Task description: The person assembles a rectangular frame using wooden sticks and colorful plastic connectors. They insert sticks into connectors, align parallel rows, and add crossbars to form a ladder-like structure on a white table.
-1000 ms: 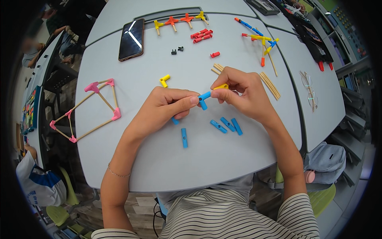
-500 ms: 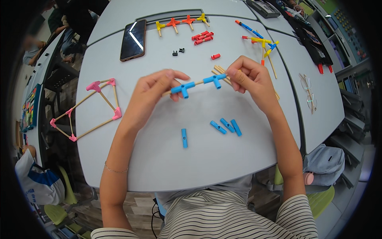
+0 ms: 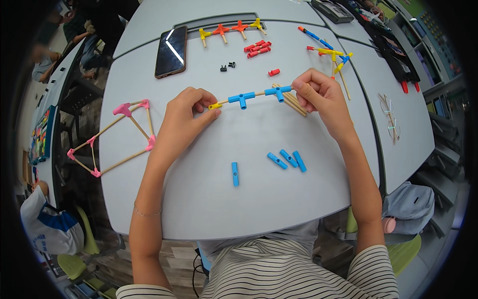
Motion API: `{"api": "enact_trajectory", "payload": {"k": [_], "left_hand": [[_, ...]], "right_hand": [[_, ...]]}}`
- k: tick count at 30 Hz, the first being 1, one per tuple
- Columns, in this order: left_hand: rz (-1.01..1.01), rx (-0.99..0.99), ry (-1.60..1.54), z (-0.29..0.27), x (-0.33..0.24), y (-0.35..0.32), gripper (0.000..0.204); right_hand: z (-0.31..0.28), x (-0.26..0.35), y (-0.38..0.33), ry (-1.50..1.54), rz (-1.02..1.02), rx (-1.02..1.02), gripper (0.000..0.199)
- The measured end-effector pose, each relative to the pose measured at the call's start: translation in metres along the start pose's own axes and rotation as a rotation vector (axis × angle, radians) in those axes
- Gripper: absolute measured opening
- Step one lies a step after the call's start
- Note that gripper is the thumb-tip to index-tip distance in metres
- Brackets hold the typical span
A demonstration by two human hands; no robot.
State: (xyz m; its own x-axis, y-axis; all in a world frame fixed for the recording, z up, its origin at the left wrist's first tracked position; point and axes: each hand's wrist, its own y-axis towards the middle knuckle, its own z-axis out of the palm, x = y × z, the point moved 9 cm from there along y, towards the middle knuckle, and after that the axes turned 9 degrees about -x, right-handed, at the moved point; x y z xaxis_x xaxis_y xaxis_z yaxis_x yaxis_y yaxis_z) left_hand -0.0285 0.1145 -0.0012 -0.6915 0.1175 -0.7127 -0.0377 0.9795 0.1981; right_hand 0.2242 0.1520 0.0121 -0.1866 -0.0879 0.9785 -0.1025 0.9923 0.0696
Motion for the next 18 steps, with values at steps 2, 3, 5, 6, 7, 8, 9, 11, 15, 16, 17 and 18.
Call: {"api": "enact_trajectory", "payload": {"k": [2, 3, 5, 6, 7, 8, 9, 11, 15, 16, 17, 18], "left_hand": [[0.009, 0.031, 0.031, 0.0, -0.001, -0.001, 0.018], [0.011, 0.044, 0.048, 0.0, -0.001, -0.001, 0.018], [0.085, -0.094, 0.028, -0.01, -0.013, 0.0, 0.017], [0.122, -0.162, 0.018, -0.015, -0.021, 0.0, 0.018], [0.155, -0.149, -0.053, -0.013, -0.027, -0.001, 0.019], [0.188, -0.134, -0.124, -0.013, -0.035, -0.003, 0.02], [0.221, -0.119, -0.194, -0.011, -0.042, -0.006, 0.021], [0.235, 0.02, -0.194, 0.002, -0.056, -0.015, 0.023], [0.181, 0.224, -0.26, 0.026, -0.065, -0.03, 0.027], [0.182, 0.285, -0.261, 0.028, -0.068, -0.031, 0.026], [0.188, 0.288, -0.285, 0.029, -0.067, -0.031, 0.024], [0.191, 0.29, -0.305, 0.029, -0.066, -0.032, 0.022]], "right_hand": [[0.002, -0.004, 0.0, -0.003, 0.02, 0.03, 0.019], [0.004, -0.006, 0.0, -0.005, 0.03, 0.048, 0.02], [0.004, -0.008, 0.0, -0.03, 0.045, 0.051, 0.02], [0.005, -0.009, 0.0, -0.042, 0.053, 0.053, 0.02], [0.007, -0.006, -0.001, -0.033, 0.036, 0.071, 0.02], [0.009, -0.002, -0.003, -0.025, 0.018, 0.089, 0.02], [0.012, 0.0, -0.005, -0.016, 0.002, 0.107, 0.02], [0.02, 0.008, -0.011, 0.002, -0.084, 0.111, 0.018], [0.035, 0.033, -0.032, -0.154, -0.423, 0.108, 0.015], [0.038, 0.04, -0.039, -0.185, -0.514, 0.086, 0.015], [0.041, 0.047, -0.046, -0.216, -0.606, 0.064, 0.015], [0.043, 0.054, -0.051, -0.243, -0.698, 0.043, 0.015]]}}
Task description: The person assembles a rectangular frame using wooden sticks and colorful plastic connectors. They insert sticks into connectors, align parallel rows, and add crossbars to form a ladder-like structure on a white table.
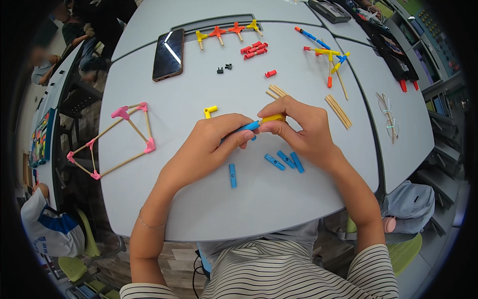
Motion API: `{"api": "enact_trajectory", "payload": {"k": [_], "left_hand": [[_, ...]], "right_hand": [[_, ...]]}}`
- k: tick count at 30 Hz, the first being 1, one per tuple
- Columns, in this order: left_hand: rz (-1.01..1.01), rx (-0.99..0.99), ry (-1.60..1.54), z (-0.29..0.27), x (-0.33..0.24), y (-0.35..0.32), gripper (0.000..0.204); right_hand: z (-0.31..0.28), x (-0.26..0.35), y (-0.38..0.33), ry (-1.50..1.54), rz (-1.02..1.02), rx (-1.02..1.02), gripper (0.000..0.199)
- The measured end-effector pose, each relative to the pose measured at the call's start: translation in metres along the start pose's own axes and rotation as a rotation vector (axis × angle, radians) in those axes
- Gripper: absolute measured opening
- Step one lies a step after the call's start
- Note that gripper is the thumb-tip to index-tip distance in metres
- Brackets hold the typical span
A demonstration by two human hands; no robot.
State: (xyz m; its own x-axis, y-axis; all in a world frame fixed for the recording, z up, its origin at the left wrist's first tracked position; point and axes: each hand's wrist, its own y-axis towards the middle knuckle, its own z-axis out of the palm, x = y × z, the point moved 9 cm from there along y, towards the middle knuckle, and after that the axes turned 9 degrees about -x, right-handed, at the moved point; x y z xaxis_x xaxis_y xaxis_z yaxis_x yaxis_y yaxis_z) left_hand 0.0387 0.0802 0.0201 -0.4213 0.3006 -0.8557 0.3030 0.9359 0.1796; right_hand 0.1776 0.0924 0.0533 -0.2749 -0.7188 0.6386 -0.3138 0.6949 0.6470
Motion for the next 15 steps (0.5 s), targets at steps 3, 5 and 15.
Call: {"api": "enact_trajectory", "payload": {"k": [3, 5, 15], "left_hand": [[0.042, -0.084, 0.003, -0.007, -0.006, -0.001, 0.017], [0.08, -0.149, 0.009, -0.011, -0.01, -0.001, 0.015], [0.191, -0.301, 0.161, -0.009, -0.023, -0.008, 0.014]], "right_hand": [[-0.003, -0.004, 0.003, -0.043, 0.037, 0.028, 0.02], [0.0, -0.01, 0.002, -0.022, 0.134, 0.096, 0.025], [0.023, -0.046, -0.03, 0.7, 0.99, 0.238, 0.041]]}}
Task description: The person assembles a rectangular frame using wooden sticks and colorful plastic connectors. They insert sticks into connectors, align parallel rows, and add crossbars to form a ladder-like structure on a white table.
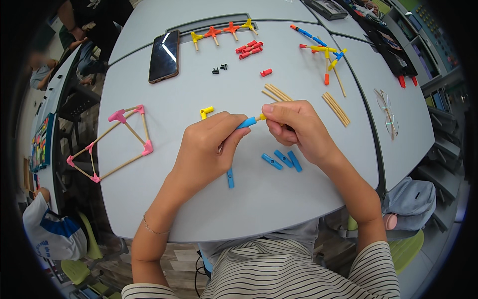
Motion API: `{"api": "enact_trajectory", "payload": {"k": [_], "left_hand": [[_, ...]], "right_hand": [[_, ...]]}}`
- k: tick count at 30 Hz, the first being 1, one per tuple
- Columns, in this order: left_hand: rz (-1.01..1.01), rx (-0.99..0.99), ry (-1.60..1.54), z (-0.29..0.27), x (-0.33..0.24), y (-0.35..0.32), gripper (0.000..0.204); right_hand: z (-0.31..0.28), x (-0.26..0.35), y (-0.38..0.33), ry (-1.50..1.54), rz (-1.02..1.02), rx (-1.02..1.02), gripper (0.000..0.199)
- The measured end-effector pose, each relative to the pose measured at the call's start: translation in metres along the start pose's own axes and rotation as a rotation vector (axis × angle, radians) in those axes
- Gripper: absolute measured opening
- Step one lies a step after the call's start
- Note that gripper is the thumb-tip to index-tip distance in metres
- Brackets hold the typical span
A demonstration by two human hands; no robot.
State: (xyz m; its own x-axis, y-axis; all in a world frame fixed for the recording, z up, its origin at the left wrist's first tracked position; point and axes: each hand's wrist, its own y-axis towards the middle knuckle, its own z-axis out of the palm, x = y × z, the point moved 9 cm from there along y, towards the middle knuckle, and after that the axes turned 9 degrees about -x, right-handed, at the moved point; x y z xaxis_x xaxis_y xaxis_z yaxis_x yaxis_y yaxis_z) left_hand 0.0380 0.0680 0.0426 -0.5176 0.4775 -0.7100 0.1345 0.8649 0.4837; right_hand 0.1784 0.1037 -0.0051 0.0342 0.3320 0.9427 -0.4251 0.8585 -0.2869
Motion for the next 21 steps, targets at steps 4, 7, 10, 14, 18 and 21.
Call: {"api": "enact_trajectory", "payload": {"k": [4, 7, 10, 14, 18, 21], "left_hand": [[-0.188, 0.127, -0.18, 0.002, 0.011, 0.002, 0.014], [-0.611, 0.416, -0.527, 0.017, 0.023, -0.011, 0.023], [-0.817, 0.617, -0.753, 0.023, 0.026, -0.024, 0.028], [-0.772, 0.474, -0.763, 0.017, 0.028, -0.017, 0.029], [-0.725, 0.21, -0.745, 0.004, 0.05, -0.005, 0.03], [-0.696, 0.045, -0.639, -0.013, 0.068, 0.004, 0.031]], "right_hand": [[0.003, 0.027, -0.007, -0.399, -0.335, -0.058, 0.035], [0.006, 0.049, -0.017, -0.609, -0.653, -0.033, 0.028], [-0.015, 0.064, -0.02, -0.521, -0.771, -0.104, 0.024], [-0.064, 0.074, -0.01, -0.369, -0.652, -0.215, 0.03], [-0.032, 0.044, 0.005, -0.585, -0.614, -0.263, 0.023], [-0.011, 0.031, 0.005, -0.732, -0.572, -0.251, 0.024]]}}
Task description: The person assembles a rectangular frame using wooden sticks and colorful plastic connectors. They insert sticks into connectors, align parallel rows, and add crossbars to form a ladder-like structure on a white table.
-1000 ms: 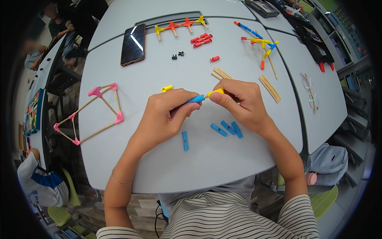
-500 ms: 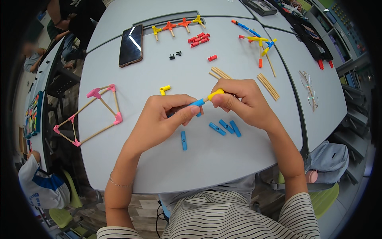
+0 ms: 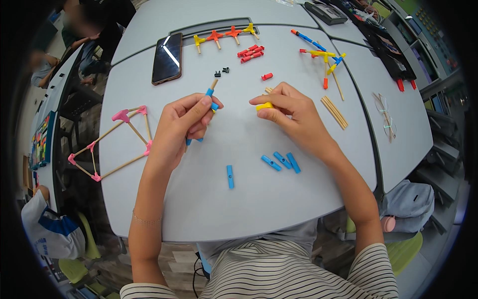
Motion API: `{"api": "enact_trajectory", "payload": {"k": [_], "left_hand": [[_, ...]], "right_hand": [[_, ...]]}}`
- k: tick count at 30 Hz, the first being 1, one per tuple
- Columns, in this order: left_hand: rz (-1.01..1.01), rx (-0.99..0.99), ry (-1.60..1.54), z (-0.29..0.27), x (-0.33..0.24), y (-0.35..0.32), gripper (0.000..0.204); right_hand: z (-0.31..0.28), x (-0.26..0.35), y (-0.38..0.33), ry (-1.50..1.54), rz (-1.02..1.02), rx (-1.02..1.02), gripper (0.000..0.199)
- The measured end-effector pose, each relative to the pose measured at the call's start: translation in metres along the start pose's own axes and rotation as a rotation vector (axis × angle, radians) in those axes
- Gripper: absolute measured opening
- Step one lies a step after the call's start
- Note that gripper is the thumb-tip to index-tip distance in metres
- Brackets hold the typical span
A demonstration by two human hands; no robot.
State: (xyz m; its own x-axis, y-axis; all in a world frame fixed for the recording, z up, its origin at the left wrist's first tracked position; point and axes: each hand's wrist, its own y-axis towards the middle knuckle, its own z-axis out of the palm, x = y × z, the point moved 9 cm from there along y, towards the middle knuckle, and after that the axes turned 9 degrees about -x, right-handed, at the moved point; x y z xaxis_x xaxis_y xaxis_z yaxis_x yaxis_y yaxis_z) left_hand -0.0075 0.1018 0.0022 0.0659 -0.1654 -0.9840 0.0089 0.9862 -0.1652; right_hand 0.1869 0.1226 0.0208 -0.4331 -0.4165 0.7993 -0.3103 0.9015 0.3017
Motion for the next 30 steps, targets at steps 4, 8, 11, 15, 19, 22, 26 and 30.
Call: {"api": "enact_trajectory", "payload": {"k": [4, 8, 11, 15, 19, 22, 26, 30], "left_hand": [[0.002, -0.102, 0.117, -0.015, 0.008, 0.008, 0.03], [0.031, -0.127, 0.344, -0.009, 0.009, 0.007, 0.028], [0.083, -0.173, 0.568, -0.014, 0.013, 0.008, 0.027], [0.066, -0.169, 0.635, -0.021, 0.017, 0.011, 0.027], [0.019, -0.168, 0.71, -0.029, 0.013, 0.01, 0.028], [0.001, -0.131, 0.761, -0.034, 0.009, 0.009, 0.029], [-0.005, -0.075, 0.799, -0.037, 0.006, 0.008, 0.029], [-0.05, -0.024, 0.667, -0.032, 0.006, 0.004, 0.028]], "right_hand": [[0.013, -0.002, 0.01, -0.028, 0.035, -0.081, 0.027], [0.016, -0.004, 0.02, -0.161, -0.002, -0.163, 0.025], [0.023, -0.007, 0.021, -0.339, -0.065, -0.147, 0.023], [0.016, -0.009, 0.019, -0.452, -0.143, -0.243, 0.021], [0.013, -0.016, 0.021, -0.473, -0.087, -0.232, 0.02], [0.011, -0.017, 0.021, -0.466, -0.104, -0.235, 0.02], [0.006, -0.013, 0.019, -0.419, -0.159, -0.285, 0.022], [0.003, -0.006, 0.014, -0.425, -0.201, -0.296, 0.022]]}}
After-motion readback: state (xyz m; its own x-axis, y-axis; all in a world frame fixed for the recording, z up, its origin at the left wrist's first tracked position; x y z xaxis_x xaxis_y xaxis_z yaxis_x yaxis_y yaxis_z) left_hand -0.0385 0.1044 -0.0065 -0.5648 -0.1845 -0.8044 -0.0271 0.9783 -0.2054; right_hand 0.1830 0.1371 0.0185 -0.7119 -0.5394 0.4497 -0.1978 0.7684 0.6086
